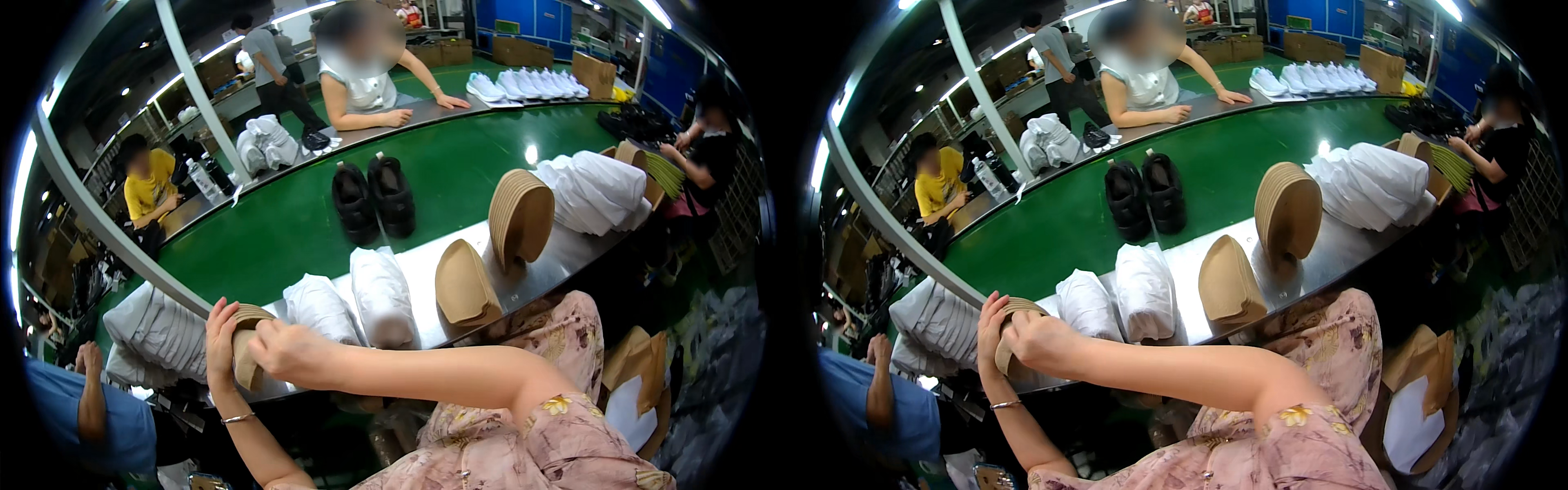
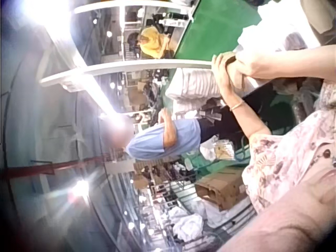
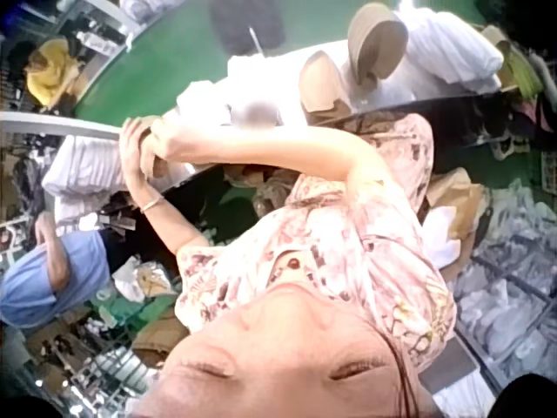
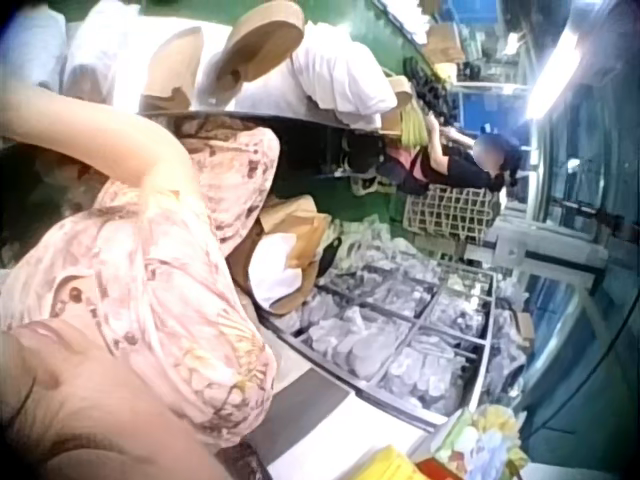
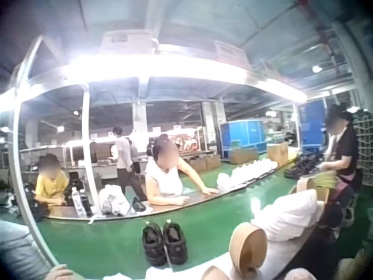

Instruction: The person wraps brown shoe inserts in sheets of white paper by hand and kemudian pushes the wrapped inserts into the openings of black shoes on a conveyor belt.

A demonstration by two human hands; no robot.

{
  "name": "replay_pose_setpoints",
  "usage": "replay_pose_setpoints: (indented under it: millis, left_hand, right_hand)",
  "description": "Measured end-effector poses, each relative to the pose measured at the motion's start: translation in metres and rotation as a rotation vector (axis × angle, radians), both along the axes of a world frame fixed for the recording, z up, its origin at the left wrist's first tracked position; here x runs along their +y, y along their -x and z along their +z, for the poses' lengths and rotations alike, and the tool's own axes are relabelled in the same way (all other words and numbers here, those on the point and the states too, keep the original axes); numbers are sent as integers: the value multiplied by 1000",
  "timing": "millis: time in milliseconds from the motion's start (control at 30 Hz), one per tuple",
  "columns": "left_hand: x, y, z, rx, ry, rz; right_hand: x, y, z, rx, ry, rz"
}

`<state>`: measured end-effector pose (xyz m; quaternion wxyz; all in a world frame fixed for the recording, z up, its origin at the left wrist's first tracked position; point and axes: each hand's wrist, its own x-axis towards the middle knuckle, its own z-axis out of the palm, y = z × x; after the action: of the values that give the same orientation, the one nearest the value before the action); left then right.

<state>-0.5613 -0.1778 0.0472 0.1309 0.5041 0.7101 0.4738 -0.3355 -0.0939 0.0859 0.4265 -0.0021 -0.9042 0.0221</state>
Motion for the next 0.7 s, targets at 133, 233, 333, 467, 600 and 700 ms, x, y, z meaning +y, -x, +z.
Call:
replay_pose_setpoints:
  millis: [133, 233, 333, 467, 600, 700]
  left_hand:
    - [1, -11, 4, -60, -75, 81]
    - [-6, -16, 13, 260, -100, 245]
    - [1, -65, 37, 243, -282, 309]
    - [23, -190, 67, -355, -182, -336]
    - [50, -298, 67, -966, 309, -772]
    - [74, -355, 44, -1296, 513, -921]
  right_hand:
    - [21, -55, 23, 141, 113, 47]
    - [46, -108, 28, 266, 291, 208]
    - [72, -180, 30, 265, 517, 275]
    - [87, -249, 9, 323, 817, 348]
    - [83, -294, 6, 327, 808, 309]
    - [86, -337, 0, 379, 985, 248]
